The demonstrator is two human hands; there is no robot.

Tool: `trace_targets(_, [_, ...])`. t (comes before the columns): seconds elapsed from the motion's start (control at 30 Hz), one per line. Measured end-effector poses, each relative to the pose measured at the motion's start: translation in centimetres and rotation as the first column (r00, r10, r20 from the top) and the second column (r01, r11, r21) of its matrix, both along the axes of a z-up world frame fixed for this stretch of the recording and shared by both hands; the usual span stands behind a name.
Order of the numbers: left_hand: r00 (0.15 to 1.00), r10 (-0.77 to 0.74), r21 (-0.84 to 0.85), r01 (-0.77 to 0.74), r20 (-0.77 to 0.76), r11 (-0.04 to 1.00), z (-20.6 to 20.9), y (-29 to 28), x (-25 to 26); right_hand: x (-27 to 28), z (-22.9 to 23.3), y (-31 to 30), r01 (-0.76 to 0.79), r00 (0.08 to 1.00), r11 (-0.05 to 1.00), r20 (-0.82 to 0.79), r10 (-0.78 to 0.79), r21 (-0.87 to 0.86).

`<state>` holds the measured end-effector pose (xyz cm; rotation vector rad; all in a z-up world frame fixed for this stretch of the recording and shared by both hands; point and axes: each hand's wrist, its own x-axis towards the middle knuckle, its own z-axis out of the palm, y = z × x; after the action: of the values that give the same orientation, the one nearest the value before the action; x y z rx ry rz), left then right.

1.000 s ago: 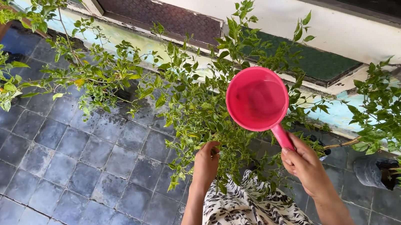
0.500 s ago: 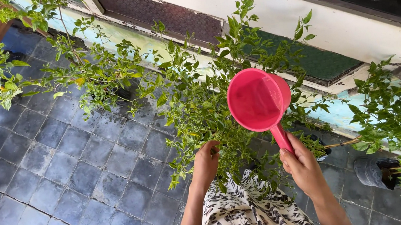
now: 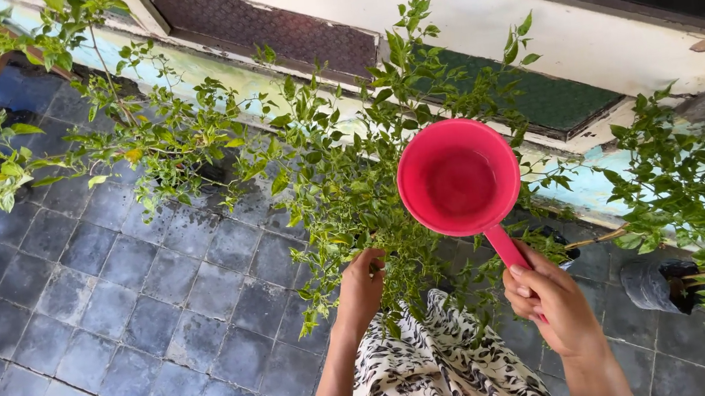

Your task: The person waters several potted plants on a tiled balcony using a pink plastic scoop. They repeatedly scoop water from a bucket and pour it onto the soil of each plant, moving between pots in a single area.

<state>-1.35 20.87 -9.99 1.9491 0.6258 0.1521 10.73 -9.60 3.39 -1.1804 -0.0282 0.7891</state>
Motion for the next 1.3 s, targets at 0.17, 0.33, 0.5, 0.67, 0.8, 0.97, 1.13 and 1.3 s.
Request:
trace_targets(0.17, [0.999,-0.019,-0.019,0.019,-0.027,1.0,1.0,0.2,0.1,-0.7,1.3,-1.2,0.025,1.0,1.0,-0.017,-0.025,-0.004])
trace_targets(0.33, [0.999,0.006,-0.02,-0.007,-0.043,1.0,1.3,-0.5,-0.5,0.0,2.2,-2.8,-0.006,1.0,1.0,0.02,0.006,-0.028])
trace_targets(0.5, [0.999,0.004,0.029,-0.002,-0.048,1.0,1.9,-1.0,-1.5,0.2,3.2,-3.4,0.0,1.0,1.0,-0.01,0.0,-0.01])
trace_targets(0.67, [0.997,0.059,-0.025,-0.06,-0.04,0.998,3.3,-1.6,-3.2,0.1,3.7,-3.1,-0.02,1.0,1.0,-0.015,0.02,-0.022])
trace_targets(0.8, [0.996,0.089,-0.088,-0.09,-0.012,0.992,3.6,-0.7,-4.9,-0.8,3.3,-2.3,-0.031,0.999,1.0,-0.044,0.031,0.0])
trace_targets(0.97, [0.996,0.092,-0.114,-0.091,-0.003,0.989,3.7,2.0,-6.1,-2.9,3.2,0.1,-0.035,0.999,0.999,-0.041,0.035,0.013])
trace_targets(1.13, [0.998,0.058,-0.14,-0.054,0.022,0.989,4.3,8.0,-8.6,-6.4,2.5,5.1,0.001,0.998,1.0,-0.063,0.0,0.018])
trace_targets(1.3, [0.996,0.082,-0.128,-0.078,0.024,0.989,4.5,15.6,-11.3,-9.7,2.9,11.9,0.041,0.992,0.998,-0.125,-0.034,0.056])
